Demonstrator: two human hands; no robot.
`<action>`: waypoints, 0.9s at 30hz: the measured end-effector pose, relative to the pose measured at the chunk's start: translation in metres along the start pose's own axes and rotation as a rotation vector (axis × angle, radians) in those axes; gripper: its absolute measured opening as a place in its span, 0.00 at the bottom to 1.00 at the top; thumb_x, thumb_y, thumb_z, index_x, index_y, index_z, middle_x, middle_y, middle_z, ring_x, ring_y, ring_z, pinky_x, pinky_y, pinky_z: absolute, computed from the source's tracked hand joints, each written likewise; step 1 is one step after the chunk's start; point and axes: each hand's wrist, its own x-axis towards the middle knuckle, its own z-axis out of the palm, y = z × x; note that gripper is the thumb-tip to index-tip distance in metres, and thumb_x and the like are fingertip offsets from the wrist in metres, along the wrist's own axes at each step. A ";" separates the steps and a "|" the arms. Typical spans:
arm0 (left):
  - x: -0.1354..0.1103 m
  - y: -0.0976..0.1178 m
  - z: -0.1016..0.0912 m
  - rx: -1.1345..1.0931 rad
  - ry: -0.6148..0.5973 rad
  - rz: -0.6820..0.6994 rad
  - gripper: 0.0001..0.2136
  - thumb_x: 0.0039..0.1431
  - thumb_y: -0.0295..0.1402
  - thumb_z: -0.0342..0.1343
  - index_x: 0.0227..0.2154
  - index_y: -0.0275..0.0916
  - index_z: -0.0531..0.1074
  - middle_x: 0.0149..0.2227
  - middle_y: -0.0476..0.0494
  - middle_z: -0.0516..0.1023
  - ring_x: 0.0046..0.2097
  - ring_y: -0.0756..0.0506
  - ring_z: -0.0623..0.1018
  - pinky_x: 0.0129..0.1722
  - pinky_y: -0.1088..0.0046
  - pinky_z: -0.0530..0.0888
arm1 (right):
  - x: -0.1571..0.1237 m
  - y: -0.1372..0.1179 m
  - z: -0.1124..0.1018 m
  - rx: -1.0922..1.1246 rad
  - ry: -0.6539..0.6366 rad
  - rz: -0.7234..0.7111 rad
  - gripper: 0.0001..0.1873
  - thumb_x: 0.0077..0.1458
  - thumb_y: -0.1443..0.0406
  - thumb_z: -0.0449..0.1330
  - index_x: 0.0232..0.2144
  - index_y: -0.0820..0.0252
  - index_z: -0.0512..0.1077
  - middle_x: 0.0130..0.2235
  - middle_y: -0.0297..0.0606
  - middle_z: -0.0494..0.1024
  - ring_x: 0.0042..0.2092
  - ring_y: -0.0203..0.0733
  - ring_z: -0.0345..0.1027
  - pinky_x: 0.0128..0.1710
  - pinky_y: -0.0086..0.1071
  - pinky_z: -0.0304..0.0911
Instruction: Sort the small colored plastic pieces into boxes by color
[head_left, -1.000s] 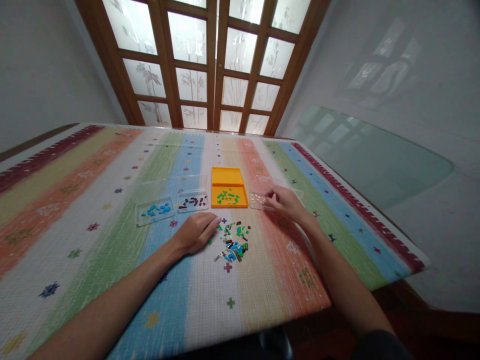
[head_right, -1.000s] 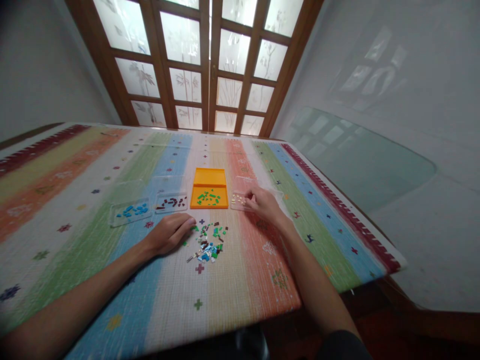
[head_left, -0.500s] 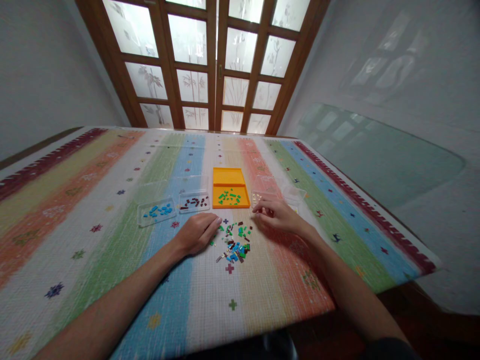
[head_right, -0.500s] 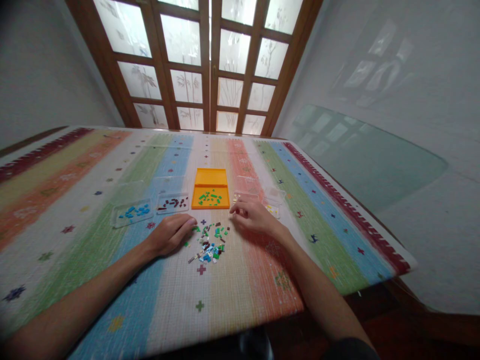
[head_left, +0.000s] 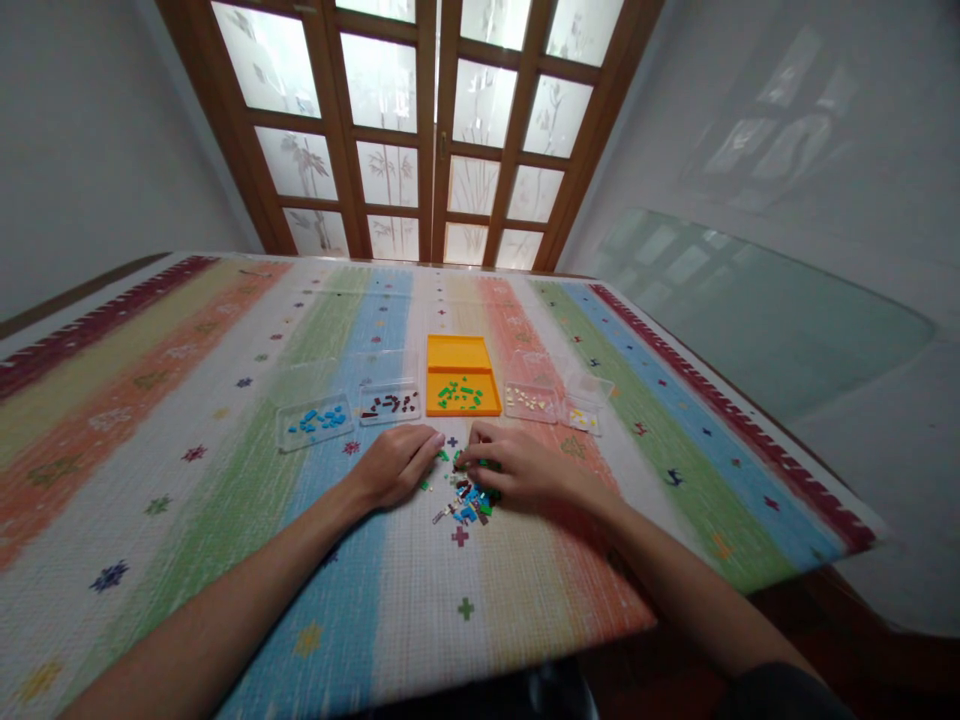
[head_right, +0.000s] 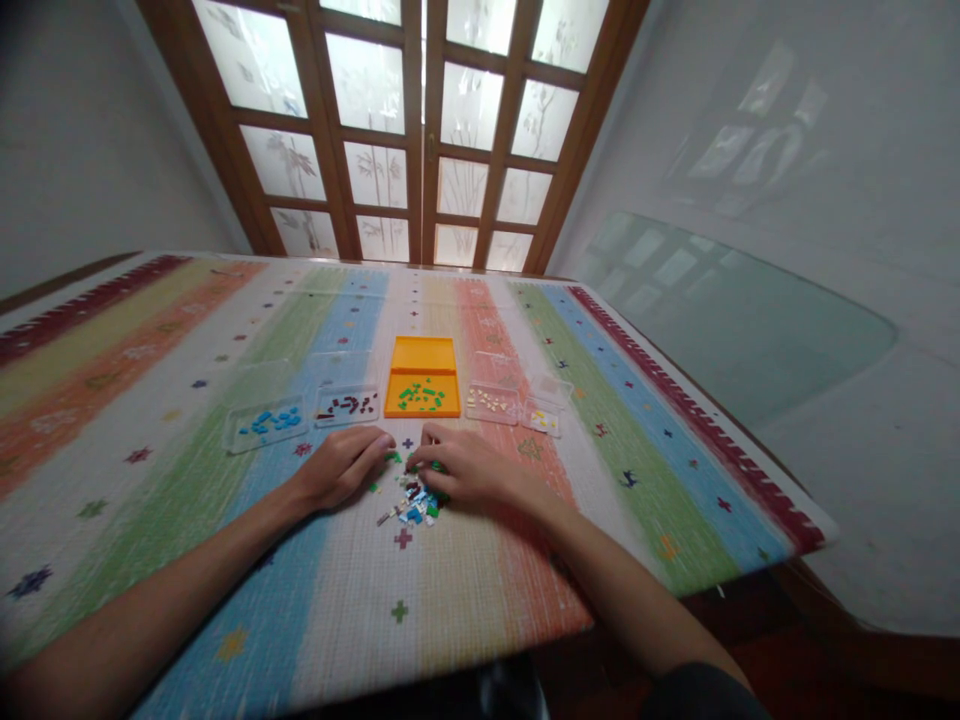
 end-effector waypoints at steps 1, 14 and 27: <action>0.000 0.000 0.000 -0.001 0.003 0.002 0.20 0.74 0.37 0.38 0.26 0.39 0.67 0.25 0.49 0.71 0.27 0.48 0.70 0.31 0.71 0.67 | 0.000 0.001 0.000 -0.004 0.001 0.003 0.11 0.62 0.69 0.58 0.43 0.56 0.78 0.39 0.39 0.73 0.39 0.40 0.66 0.40 0.34 0.63; 0.000 0.000 0.001 -0.005 -0.009 -0.015 0.20 0.73 0.37 0.39 0.26 0.39 0.67 0.25 0.48 0.71 0.29 0.48 0.70 0.33 0.71 0.69 | 0.002 0.001 -0.003 -0.020 -0.036 0.001 0.09 0.63 0.65 0.61 0.44 0.55 0.79 0.39 0.38 0.72 0.38 0.40 0.65 0.38 0.34 0.63; 0.000 -0.002 0.002 0.011 -0.004 0.007 0.20 0.74 0.36 0.39 0.26 0.40 0.65 0.25 0.49 0.70 0.28 0.48 0.69 0.32 0.71 0.67 | 0.004 -0.001 0.000 -0.033 -0.030 -0.025 0.06 0.62 0.64 0.61 0.40 0.59 0.77 0.39 0.39 0.72 0.38 0.40 0.65 0.39 0.32 0.62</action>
